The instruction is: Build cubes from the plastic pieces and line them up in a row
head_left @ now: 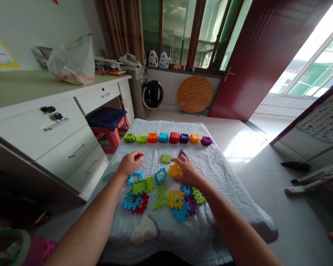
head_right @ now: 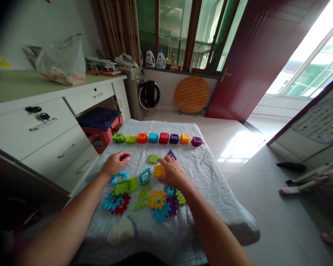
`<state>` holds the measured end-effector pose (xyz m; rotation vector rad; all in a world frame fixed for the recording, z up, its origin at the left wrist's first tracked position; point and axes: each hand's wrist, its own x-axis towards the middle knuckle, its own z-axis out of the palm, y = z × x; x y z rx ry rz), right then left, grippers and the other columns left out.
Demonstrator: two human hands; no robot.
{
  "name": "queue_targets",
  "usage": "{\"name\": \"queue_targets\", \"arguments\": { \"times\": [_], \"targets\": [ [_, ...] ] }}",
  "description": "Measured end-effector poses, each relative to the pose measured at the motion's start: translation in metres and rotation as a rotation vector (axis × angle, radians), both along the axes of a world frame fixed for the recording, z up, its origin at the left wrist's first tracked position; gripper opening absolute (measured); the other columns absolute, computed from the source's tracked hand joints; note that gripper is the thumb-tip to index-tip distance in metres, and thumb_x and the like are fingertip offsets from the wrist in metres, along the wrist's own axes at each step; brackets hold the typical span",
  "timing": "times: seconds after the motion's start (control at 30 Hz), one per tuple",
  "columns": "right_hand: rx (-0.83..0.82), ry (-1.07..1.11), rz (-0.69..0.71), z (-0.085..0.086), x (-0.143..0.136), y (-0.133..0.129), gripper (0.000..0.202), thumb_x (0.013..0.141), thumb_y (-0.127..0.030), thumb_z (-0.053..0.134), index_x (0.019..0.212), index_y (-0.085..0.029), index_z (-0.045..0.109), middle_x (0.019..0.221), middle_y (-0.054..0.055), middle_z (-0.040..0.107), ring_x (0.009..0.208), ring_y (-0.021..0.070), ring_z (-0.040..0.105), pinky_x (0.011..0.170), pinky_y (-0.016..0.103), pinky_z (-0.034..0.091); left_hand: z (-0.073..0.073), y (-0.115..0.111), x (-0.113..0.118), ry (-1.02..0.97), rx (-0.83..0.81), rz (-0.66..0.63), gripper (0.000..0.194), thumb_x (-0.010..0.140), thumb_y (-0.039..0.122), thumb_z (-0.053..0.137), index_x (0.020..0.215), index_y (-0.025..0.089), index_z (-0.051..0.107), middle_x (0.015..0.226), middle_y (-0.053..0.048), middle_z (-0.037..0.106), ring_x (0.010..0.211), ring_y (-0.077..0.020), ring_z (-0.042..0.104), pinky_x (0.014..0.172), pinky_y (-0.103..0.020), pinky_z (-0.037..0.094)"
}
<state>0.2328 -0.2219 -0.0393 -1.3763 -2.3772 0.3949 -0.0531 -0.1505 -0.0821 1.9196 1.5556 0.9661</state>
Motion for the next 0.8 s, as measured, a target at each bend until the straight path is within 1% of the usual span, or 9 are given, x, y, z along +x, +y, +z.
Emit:
{"name": "queue_targets", "arguments": {
  "times": [0.07,0.23,0.33,0.4,0.5,0.57,0.63,0.7,0.8],
  "targets": [
    [-0.005,0.064,-0.056,-0.002,0.003,0.007,0.06,0.065,-0.021,0.072,0.121,-0.021,0.051,0.105,0.006,0.049,0.096,0.0219,0.047,0.086,0.036,0.04,0.0,0.0,0.0,0.004,0.001,-0.003,0.031,0.071,0.037,0.054,0.09,0.017,0.067,0.075,-0.003,0.069,0.069,-0.0175,0.063,0.065,-0.025,0.048],
    [0.066,0.255,-0.247,-0.006,0.018,0.023,0.032,0.07,-0.011,0.057,0.101,-0.019,0.059,0.092,0.003,0.051,0.082,0.0159,0.051,0.082,0.031,0.042,0.0,0.001,-0.001,0.008,0.001,-0.003,0.03,0.071,0.036,0.054,0.09,0.017,0.067,0.074,-0.003,0.069,0.069,-0.0175,0.063,0.065,-0.025,0.048],
    [0.128,0.314,-0.354,-0.011,0.031,0.028,0.022,0.07,-0.014,0.053,0.091,-0.018,0.059,0.085,0.002,0.053,0.078,0.0162,0.052,0.077,0.03,0.043,-0.001,0.001,-0.001,0.015,-0.002,0.002,0.031,0.071,0.036,0.054,0.091,0.017,0.067,0.074,-0.003,0.069,0.069,-0.0175,0.063,0.065,-0.025,0.048],
    [0.131,0.362,-0.398,-0.016,0.041,0.031,0.022,0.071,-0.018,0.052,0.092,-0.018,0.059,0.085,0.003,0.055,0.077,0.0162,0.052,0.074,0.03,0.044,-0.001,0.001,-0.001,0.021,-0.005,0.003,0.031,0.071,0.036,0.054,0.091,0.017,0.067,0.075,-0.003,0.069,0.069,-0.0174,0.063,0.065,-0.025,0.048],
    [0.081,0.425,-0.482,-0.024,0.053,0.032,0.034,0.072,-0.021,0.05,0.105,-0.019,0.056,0.088,0.004,0.059,0.074,0.0167,0.054,0.073,0.032,0.046,-0.001,0.002,-0.001,0.025,-0.01,-0.002,0.031,0.072,0.037,0.053,0.092,0.017,0.067,0.074,-0.003,0.068,0.069,-0.0173,0.063,0.065,-0.025,0.049],
    [0.147,0.385,-0.554,-0.026,0.058,0.031,0.04,0.072,-0.02,0.05,0.112,-0.019,0.053,0.097,0.007,0.06,0.085,0.0202,0.055,0.08,0.037,0.045,-0.001,0.002,-0.001,0.023,-0.008,-0.002,0.03,0.072,0.037,0.053,0.092,0.017,0.066,0.075,-0.003,0.068,0.07,-0.0172,0.063,0.066,-0.025,0.049],
    [0.27,0.285,-0.612,-0.023,0.058,0.028,0.039,0.073,-0.021,0.053,0.112,-0.019,0.054,0.109,0.01,0.057,0.1,0.0247,0.051,0.089,0.043,0.039,-0.001,0.002,-0.001,0.016,-0.005,-0.006,0.03,0.072,0.037,0.053,0.092,0.018,0.066,0.075,-0.003,0.069,0.071,-0.0173,0.063,0.066,-0.025,0.049],
    [0.275,0.179,-0.543,-0.018,0.053,0.022,0.028,0.076,-0.024,0.055,0.104,-0.019,0.059,0.108,0.01,0.057,0.102,0.0249,0.049,0.092,0.042,0.037,-0.001,0.002,-0.002,0.008,-0.003,-0.012,0.03,0.073,0.037,0.053,0.092,0.018,0.066,0.076,-0.003,0.069,0.071,-0.0175,0.063,0.066,-0.026,0.049],
    [0.071,0.021,-0.221,-0.01,0.038,0.01,0.02,0.075,-0.033,0.063,0.091,-0.021,0.062,0.092,0.005,0.059,0.089,0.0206,0.051,0.086,0.036,0.039,-0.001,0.002,-0.002,0.007,0.0,-0.01,0.03,0.072,0.037,0.053,0.091,0.018,0.066,0.076,-0.003,0.069,0.071,-0.0178,0.063,0.067,-0.026,0.049]
  ]
}}
